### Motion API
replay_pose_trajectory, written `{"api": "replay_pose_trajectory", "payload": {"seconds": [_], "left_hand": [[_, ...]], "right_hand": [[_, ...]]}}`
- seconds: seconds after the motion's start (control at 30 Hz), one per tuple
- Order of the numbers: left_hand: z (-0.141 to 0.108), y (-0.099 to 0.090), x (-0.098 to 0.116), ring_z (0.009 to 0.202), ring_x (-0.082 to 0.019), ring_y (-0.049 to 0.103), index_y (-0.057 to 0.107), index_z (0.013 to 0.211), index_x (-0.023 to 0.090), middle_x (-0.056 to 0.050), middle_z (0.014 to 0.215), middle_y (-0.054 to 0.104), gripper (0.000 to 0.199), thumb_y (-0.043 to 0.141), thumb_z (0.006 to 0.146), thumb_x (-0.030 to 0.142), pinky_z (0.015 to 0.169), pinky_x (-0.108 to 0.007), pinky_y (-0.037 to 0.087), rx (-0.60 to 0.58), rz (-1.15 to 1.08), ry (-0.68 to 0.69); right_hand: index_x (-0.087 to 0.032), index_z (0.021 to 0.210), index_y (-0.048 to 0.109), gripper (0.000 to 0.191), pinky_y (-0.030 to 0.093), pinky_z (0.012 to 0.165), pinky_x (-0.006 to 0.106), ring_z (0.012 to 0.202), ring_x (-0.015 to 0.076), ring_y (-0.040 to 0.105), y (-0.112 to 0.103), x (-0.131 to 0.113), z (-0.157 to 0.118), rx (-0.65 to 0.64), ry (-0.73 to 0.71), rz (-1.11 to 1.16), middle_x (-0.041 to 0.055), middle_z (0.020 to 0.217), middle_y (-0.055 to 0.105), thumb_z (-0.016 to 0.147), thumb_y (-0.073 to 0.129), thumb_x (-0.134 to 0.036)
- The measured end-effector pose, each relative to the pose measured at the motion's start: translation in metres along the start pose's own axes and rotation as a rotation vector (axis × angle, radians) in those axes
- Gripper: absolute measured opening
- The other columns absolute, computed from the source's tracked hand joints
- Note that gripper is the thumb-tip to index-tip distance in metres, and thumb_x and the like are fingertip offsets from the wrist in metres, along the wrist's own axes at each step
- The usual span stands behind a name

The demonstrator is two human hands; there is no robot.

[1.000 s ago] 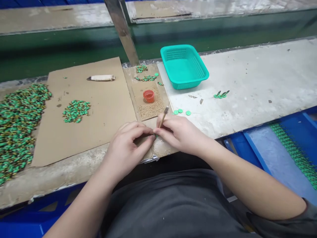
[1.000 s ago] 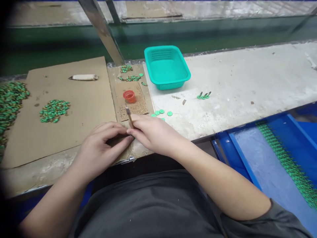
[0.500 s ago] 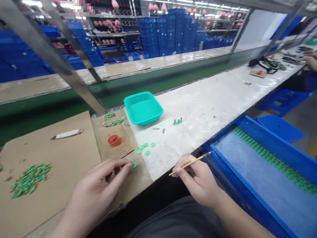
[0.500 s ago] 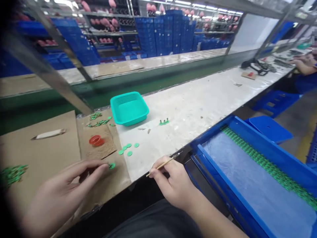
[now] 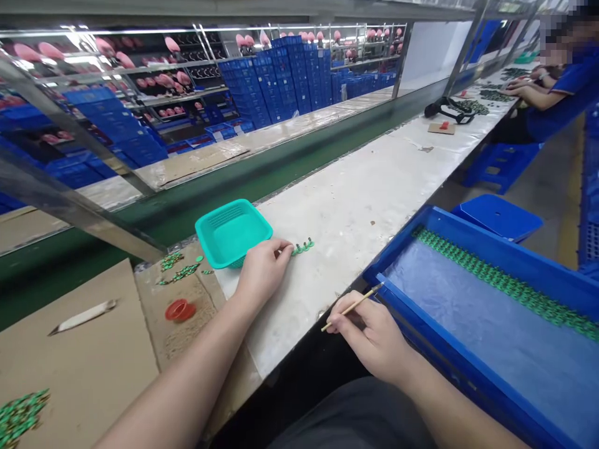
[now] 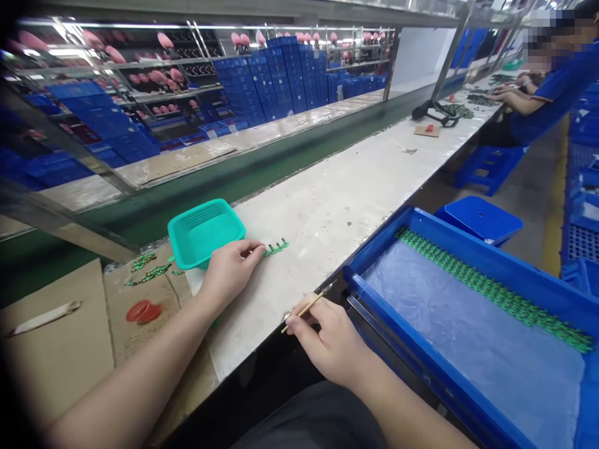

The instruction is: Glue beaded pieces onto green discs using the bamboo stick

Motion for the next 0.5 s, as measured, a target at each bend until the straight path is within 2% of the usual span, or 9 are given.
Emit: {"api": "replay_pose_trajectory", "payload": {"seconds": [0.07,0.17,0.23,0.33,0.4,0.5], "left_hand": [[-0.002,-0.002,0.000,0.096,-0.023,0.080,0.084,0.104,0.022,-0.007,0.107,0.088,0.033,0.070,0.111,0.052,0.095,-0.041,0.064,-0.003,-0.002,-0.021],[-0.014,-0.025,-0.005,0.097,-0.027,0.083,0.089,0.108,0.027,-0.006,0.109,0.091,0.034,0.061,0.111,0.047,0.086,-0.039,0.062,0.012,0.023,-0.077],[-0.030,-0.047,-0.011,0.087,-0.028,0.082,0.090,0.106,0.030,-0.004,0.101,0.091,0.036,0.060,0.109,0.049,0.076,-0.038,0.059,-0.014,0.054,-0.111],[-0.059,-0.068,-0.020,0.068,-0.026,0.077,0.089,0.089,0.032,-0.002,0.085,0.087,0.023,0.073,0.097,0.046,0.062,-0.036,0.053,-0.133,0.093,-0.113],[-0.075,-0.070,-0.024,0.070,-0.027,0.077,0.088,0.085,0.032,-0.003,0.087,0.088,0.013,0.078,0.090,0.038,0.063,-0.036,0.054,-0.185,0.109,-0.097],[-0.095,-0.062,-0.021,0.092,-0.032,0.081,0.087,0.090,0.028,-0.009,0.102,0.088,0.014,0.073,0.091,0.027,0.080,-0.041,0.062,-0.188,0.129,-0.102]], "right_hand": [[-0.025,0.103,0.073,0.020,0.073,0.080,0.032,0.084,0.0209,0.087,-0.004,0.002,0.000,0.000,0.006,-0.015,0.0046,0.094,0.083,0.118,0.067,-0.036],[-0.025,0.104,0.075,0.017,0.071,0.083,0.033,0.087,0.0215,0.087,-0.011,0.002,-0.001,0.020,0.005,-0.052,0.0048,0.096,0.084,0.117,0.067,-0.032],[-0.025,0.105,0.076,0.018,0.071,0.085,0.034,0.092,0.0228,0.087,-0.015,0.003,-0.002,0.033,0.025,-0.078,0.0060,0.100,0.085,0.118,0.065,-0.031],[-0.026,0.105,0.076,0.019,0.068,0.081,0.034,0.089,0.0231,0.086,-0.015,0.005,-0.001,0.012,0.079,-0.112,0.0056,0.098,0.085,0.118,0.063,-0.033],[-0.026,0.102,0.075,0.021,0.067,0.077,0.033,0.083,0.0221,0.084,-0.012,0.004,0.001,-0.013,0.093,-0.127,0.0040,0.092,0.084,0.118,0.063,-0.036],[-0.027,0.095,0.073,0.029,0.065,0.071,0.033,0.074,0.0221,0.081,-0.006,-0.003,-0.002,-0.048,0.081,-0.149,0.0029,0.085,0.081,0.118,0.063,-0.042]]}}
Point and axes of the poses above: each hand's wrist, its own z-axis towards the middle knuckle, its own y-axis out of the palm, x = y × z, the point moved 9 cm from there along z, towards the middle knuckle
